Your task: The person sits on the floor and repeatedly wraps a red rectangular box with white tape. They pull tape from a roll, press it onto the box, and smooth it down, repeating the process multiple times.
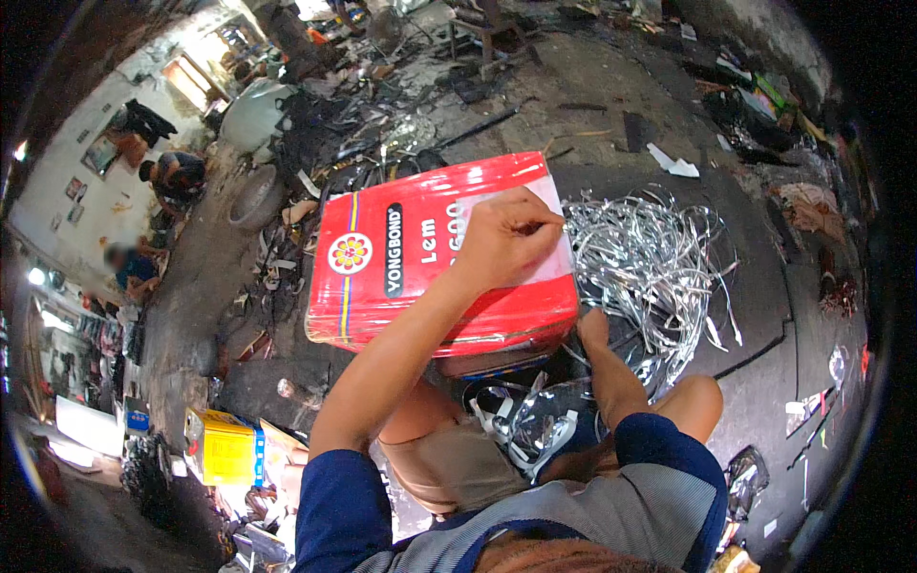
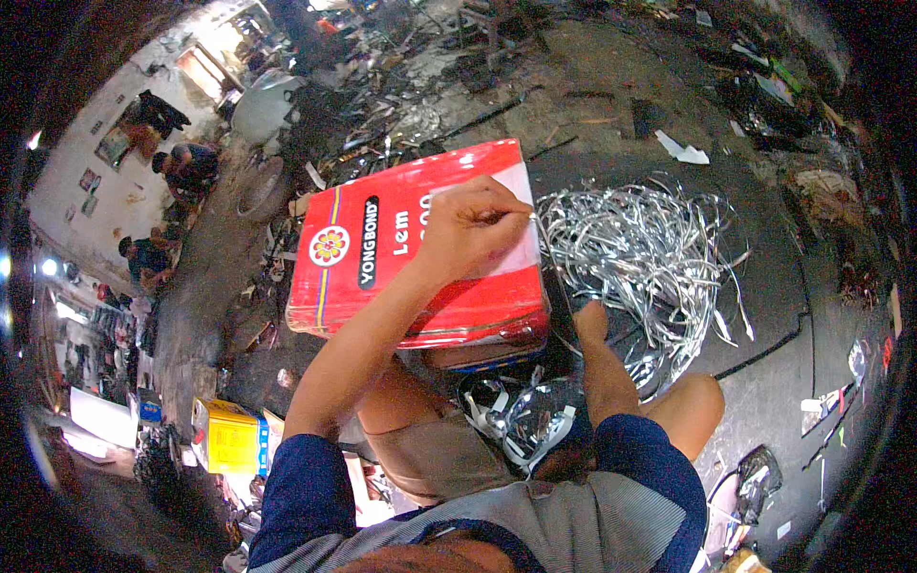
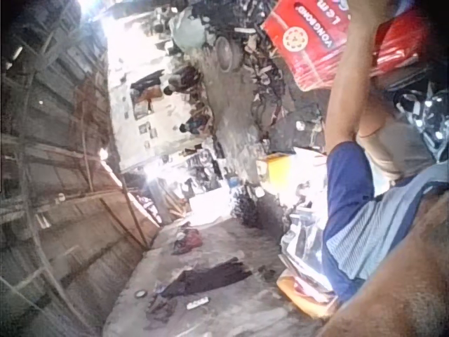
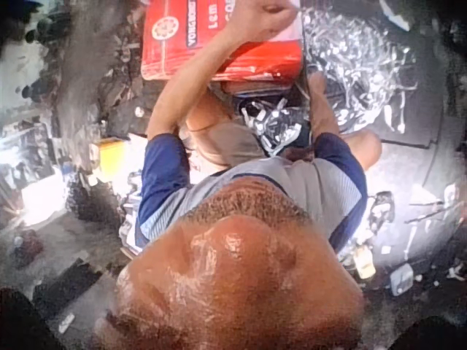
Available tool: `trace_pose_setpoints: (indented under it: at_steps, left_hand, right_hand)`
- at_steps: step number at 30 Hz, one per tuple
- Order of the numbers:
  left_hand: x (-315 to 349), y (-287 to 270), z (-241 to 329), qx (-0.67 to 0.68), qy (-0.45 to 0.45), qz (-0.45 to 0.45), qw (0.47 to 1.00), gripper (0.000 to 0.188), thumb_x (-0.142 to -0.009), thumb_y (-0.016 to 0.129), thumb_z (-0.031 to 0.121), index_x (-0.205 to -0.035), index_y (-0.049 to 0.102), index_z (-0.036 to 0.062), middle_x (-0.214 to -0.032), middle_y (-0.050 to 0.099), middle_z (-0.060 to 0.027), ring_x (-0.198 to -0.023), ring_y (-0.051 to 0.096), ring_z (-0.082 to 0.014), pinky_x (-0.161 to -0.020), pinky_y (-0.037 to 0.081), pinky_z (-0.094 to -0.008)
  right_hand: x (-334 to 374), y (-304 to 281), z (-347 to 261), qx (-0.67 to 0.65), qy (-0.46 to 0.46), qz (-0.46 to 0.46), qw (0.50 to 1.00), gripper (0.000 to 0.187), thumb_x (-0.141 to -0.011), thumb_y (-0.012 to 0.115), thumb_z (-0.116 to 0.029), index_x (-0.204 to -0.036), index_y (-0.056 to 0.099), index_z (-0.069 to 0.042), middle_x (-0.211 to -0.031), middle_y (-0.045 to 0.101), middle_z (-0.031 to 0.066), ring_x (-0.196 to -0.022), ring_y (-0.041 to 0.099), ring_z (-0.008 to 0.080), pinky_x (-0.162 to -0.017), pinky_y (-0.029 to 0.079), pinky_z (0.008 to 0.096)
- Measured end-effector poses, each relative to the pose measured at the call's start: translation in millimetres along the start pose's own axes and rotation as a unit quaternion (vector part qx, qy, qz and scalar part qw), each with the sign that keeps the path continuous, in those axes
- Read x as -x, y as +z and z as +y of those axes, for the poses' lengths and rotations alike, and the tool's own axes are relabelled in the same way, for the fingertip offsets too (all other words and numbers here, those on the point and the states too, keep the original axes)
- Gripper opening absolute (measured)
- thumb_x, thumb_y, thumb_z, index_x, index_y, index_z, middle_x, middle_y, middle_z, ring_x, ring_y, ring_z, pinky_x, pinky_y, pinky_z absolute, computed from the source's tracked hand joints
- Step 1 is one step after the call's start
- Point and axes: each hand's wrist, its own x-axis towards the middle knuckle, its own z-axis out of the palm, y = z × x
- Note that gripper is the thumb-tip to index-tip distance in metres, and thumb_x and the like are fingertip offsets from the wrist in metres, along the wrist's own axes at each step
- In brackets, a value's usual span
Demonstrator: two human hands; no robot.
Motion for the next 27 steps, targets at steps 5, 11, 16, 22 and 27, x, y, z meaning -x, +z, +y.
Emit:
trace_pose_setpoints:
  at_steps: [5,11,16,22,27]
  left_hand:
    - [-0.3,-4.1,-2.6,-0.099,0.164,-0.033,0.981,0.018,-0.079,0.071,0.002,-0.096,0.075,0.0056,-0.089,0.067,-0.0083,-0.076,0.067,-0.02,-0.066,0.055,-0.0305]
    - [5.7,-6.2,-5.3,-0.139,0.215,-0.053,0.965,0.024,-0.08,0.071,0.002,-0.104,0.071,0.0045,-0.097,0.066,-0.0101,-0.087,0.067,-0.0264,-0.075,0.056,-0.0344]
    - [10.7,-8.9,-0.3,-0.118,0.186,-0.055,0.974,0.024,-0.081,0.071,0.01,-0.105,0.072,0.0048,-0.104,0.067,-0.0123,-0.093,0.066,-0.0283,-0.081,0.055,-0.0355]
    - [3.2,-14.2,12.1,-0.213,0.253,-0.044,0.943,0.03,-0.081,0.072,0.023,-0.106,0.073,0.0079,-0.119,0.067,-0.0129,-0.107,0.062,-0.033,-0.095,0.05,-0.0434]
    - [5.7,-7.8,-2.6,-0.195,0.22,-0.041,0.955,0.028,-0.079,0.073,0.025,-0.101,0.073,0.0081,-0.112,0.068,-0.0134,-0.1,0.065,-0.032,-0.088,0.053,-0.0414]
  right_hand:
    - [-8.8,-2.5,13.7,0.026,-0.004,0.005,1.0,0.041,-0.088,0.064,-0.03,-0.108,0.064,0.005,-0.111,0.066,0.0307,-0.106,0.063,0.0468,-0.091,0.052,0.0521]
    - [-15.3,-14.8,30.6,0.056,0.05,0.028,0.997,0.035,-0.085,0.067,-0.023,-0.107,0.063,0.004,-0.112,0.066,0.0278,-0.107,0.064,0.0436,-0.091,0.053,0.0497]
    - [-17.6,-29.4,40.4,0.079,0.057,0.048,0.994,0.034,-0.087,0.063,-0.02,-0.112,0.063,0.003,-0.115,0.067,0.0242,-0.107,0.066,0.0417,-0.091,0.053,0.0492]
    - [-9.8,-25.9,70.3,0.117,0.076,0.065,0.988,0.033,-0.097,0.045,-0.014,-0.124,0.055,0.001,-0.111,0.069,0.0224,-0.103,0.068,0.0403,-0.087,0.055,0.0489]
    - [-26.5,-10.0,84.1,0.13,-0.005,-0.022,0.991,0.029,-0.089,0.052,-0.017,-0.108,0.071,-0.004,-0.115,0.067,0.0255,-0.106,0.065,0.0434,-0.09,0.052,0.0522]
